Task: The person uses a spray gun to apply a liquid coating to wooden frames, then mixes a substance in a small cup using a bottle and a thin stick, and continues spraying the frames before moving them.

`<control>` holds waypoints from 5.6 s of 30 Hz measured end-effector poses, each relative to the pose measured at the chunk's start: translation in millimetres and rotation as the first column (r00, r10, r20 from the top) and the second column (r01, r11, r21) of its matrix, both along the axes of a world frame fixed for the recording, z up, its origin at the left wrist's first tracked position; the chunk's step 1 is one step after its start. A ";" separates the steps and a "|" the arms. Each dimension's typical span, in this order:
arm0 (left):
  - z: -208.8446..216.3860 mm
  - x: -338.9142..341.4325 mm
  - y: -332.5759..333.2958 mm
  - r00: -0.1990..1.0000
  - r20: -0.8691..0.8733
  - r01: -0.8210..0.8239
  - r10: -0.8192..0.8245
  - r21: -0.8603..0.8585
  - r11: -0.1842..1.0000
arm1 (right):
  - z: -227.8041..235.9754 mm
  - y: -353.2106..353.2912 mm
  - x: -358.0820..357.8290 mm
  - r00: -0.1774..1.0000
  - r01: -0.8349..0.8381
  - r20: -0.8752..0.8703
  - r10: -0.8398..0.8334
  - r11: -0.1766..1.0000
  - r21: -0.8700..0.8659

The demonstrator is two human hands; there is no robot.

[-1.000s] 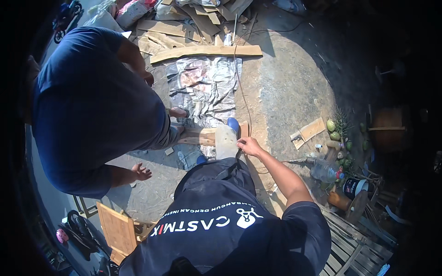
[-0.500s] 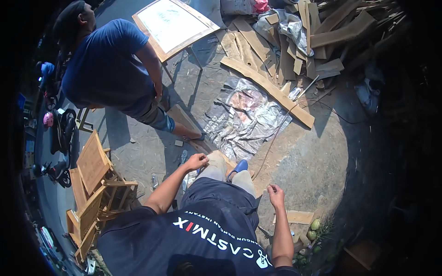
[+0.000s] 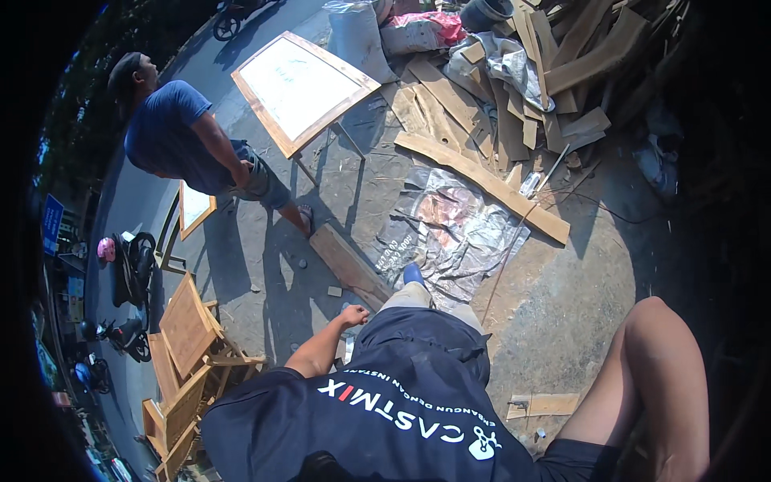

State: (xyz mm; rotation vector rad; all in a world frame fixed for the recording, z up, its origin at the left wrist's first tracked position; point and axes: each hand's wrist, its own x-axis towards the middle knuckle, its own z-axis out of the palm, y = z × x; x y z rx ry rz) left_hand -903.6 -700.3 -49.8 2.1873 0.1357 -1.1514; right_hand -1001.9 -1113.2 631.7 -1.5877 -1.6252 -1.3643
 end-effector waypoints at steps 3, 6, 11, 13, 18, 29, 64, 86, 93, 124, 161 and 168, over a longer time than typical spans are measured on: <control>7.8 38.2 -19.9 0.997 0.030 -0.073 0.074 -0.029 0.997 | -19.4 6.9 42.3 0.998 -0.042 -0.054 0.040 0.998 -0.038; 11.0 61.5 -17.0 0.995 0.026 -0.100 0.101 -0.025 0.995 | -33.6 7.7 85.2 0.991 -0.098 -0.092 0.095 0.995 -0.030; 21.2 117.0 -6.0 0.994 0.047 -0.099 0.098 0.022 0.995 | -45.8 10.7 138.1 0.976 -0.183 -0.119 0.182 0.983 0.002; 21.1 145.3 -9.7 0.986 0.102 -0.136 0.135 0.001 0.991 | -48.1 11.7 153.5 0.971 -0.205 -0.125 0.203 0.979 -0.001; 16.5 192.9 -39.6 0.964 0.185 -0.180 0.193 -0.084 0.980 | -54.2 -0.3 174.6 0.970 -0.222 -0.105 0.219 0.975 -0.024; -36.4 136.3 -80.1 0.964 -0.068 -0.263 0.258 -0.080 0.961 | -58.4 -49.8 200.2 0.992 -0.123 -0.042 0.120 0.989 -0.077; 182.5 18.5 -36.0 0.678 -0.436 -0.038 -0.593 -0.825 0.564 | -336.3 -159.9 39.6 -0.994 0.088 -0.048 0.101 0.970 0.226; 349.3 153.2 -87.7 0.803 -0.533 -0.324 -0.268 -0.766 0.555 | -420.5 -179.8 23.1 -0.965 0.149 -0.109 0.239 0.839 0.523; 326.6 195.4 -81.8 0.749 -0.484 -0.087 -0.453 -0.749 0.657 | -385.7 -148.9 130.0 -0.949 0.256 -0.243 0.199 0.939 -0.229; -14.7 199.9 -14.3 0.906 0.022 -0.420 0.423 0.171 0.891 | -619.9 -196.0 344.9 -0.812 -0.432 -0.017 -0.584 0.620 -0.655; 123.9 546.2 -179.5 0.035 -0.472 -0.997 0.881 0.040 0.061 | -543.5 -202.0 1144.2 -0.681 -0.190 -0.470 -0.562 0.755 -0.628; 73.4 592.4 -217.2 -0.852 -0.228 -0.423 0.471 -0.230 -0.876 | -520.5 -4.5 1430.5 -0.133 -0.291 -0.761 -0.635 0.759 -0.582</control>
